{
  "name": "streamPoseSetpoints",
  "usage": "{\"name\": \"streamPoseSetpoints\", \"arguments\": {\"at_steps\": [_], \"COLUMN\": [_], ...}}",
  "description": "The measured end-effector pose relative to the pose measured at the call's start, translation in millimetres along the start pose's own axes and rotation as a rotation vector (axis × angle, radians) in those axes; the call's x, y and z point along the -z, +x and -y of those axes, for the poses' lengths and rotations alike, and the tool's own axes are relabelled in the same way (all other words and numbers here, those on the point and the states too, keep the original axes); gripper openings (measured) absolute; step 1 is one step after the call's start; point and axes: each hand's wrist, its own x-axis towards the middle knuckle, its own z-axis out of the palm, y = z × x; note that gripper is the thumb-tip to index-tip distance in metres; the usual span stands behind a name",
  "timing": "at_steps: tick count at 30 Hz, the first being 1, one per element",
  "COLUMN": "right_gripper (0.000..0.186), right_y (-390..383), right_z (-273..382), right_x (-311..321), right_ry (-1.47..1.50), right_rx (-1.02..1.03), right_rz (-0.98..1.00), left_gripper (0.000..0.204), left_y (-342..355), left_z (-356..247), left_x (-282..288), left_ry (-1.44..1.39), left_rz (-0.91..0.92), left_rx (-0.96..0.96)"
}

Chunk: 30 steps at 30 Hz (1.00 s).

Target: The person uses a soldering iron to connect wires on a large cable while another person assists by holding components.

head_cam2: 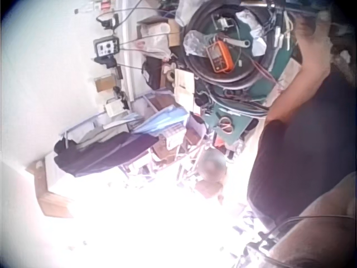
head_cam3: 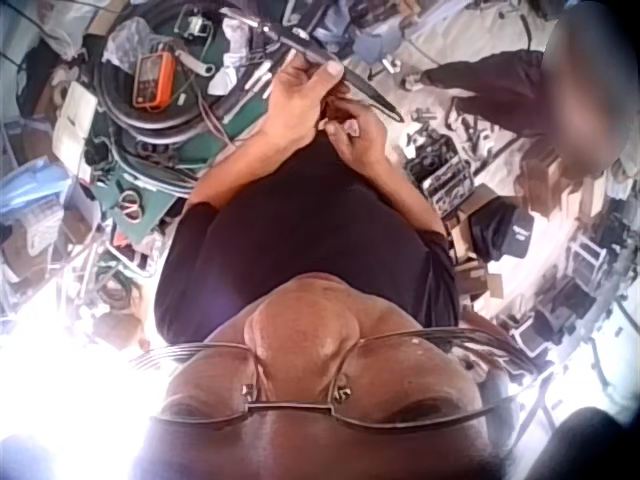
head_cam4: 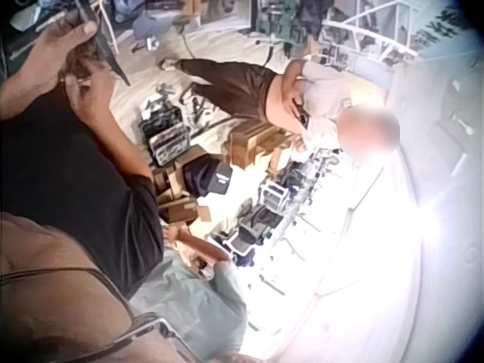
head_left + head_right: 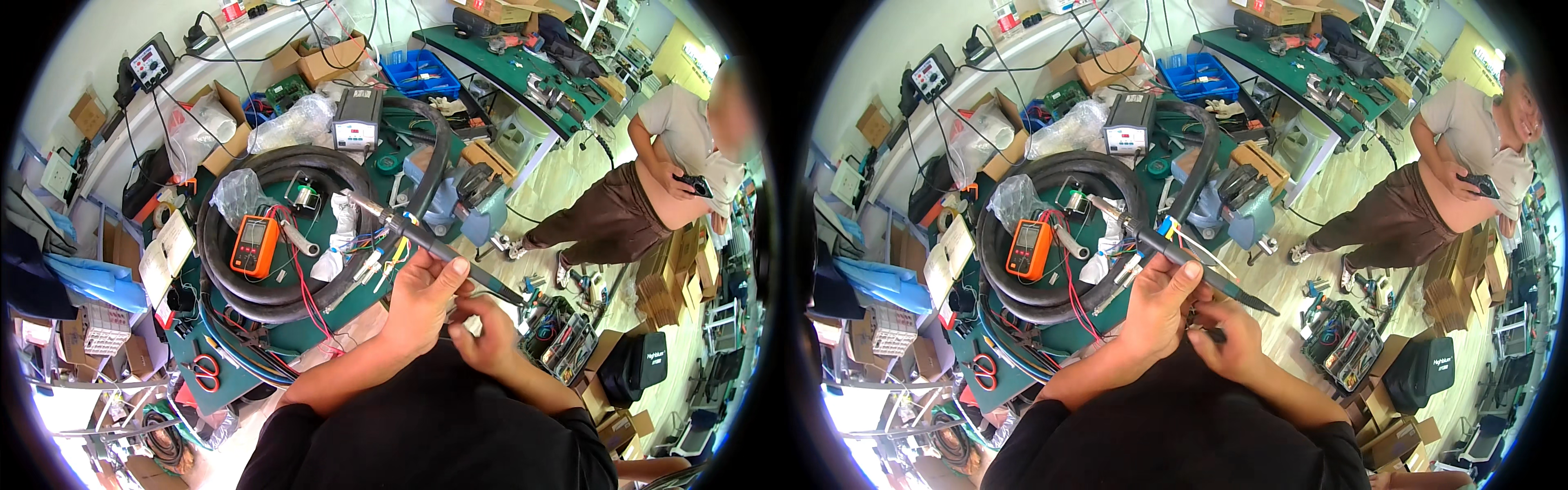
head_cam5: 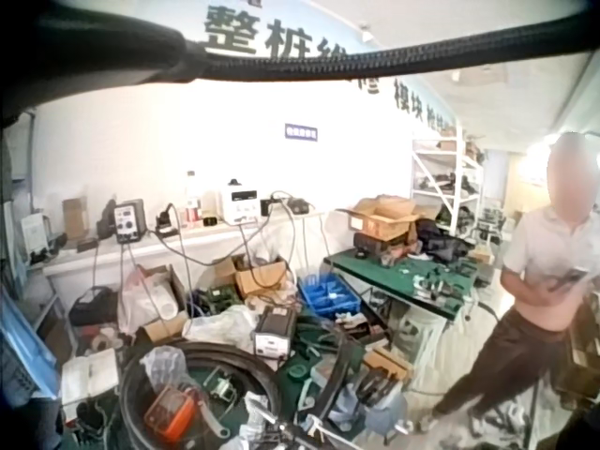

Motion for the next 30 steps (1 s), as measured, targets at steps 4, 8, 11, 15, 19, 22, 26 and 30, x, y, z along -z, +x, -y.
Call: {"name": "streamPoseSetpoints", "arguments": {"at_steps": [4, 8, 11, 15, 19, 22, 26, 30], "right_gripper": [0.065, 0.082, 0.079, 0.06, 0.051, 0.049, 0.046, 0.046], "right_y": [-3.8, 17.4, 21.9, 40.7, 50.9, 51.7, 46.6, 42.2], "right_z": [-13.9, -12.9, -23.7, -14.9, -16.1, -19.3, -25.4, -37.3], "right_x": [-27.8, -18.6, -16.5, -5.6, -4.0, -8.0, -11.7, -9.4], "right_ry": [0.662, 0.706, 0.502, 0.064, 0.156, 0.314, 0.255, 0.655], "right_rx": [-0.076, -0.245, -0.058, 0.256, 0.248, 0.186, 0.165, -0.178], "right_rz": [-0.237, -0.323, -0.281, -0.269, -0.159, -0.074, -0.195, -0.401], "left_gripper": [0.018, 0.015, 0.012, 0.014, 0.018, 0.022, 0.022, 0.022], "left_y": [-0.9, -6.7, -11.4, -15.7, -18.5, -18.6, -22.7, -35.4], "left_z": [-2.3, 5.3, -1.0, -3.4, -0.4, 0.6, 6.5, 7.2], "left_x": [-7.8, 5.1, 3.4, 5.3, 12.4, 21.8, 27.9, 50.9], "left_ry": [-0.018, -0.042, -0.069, -0.009, 0.026, 0.019, -0.029, 0.416], "left_rz": [-0.066, 0.076, 0.16, 0.091, 0.061, 0.12, 0.111, 0.128], "left_rx": [0.0, 0.072, 0.124, 0.156, 0.18, 0.182, 0.19, 0.194]}}
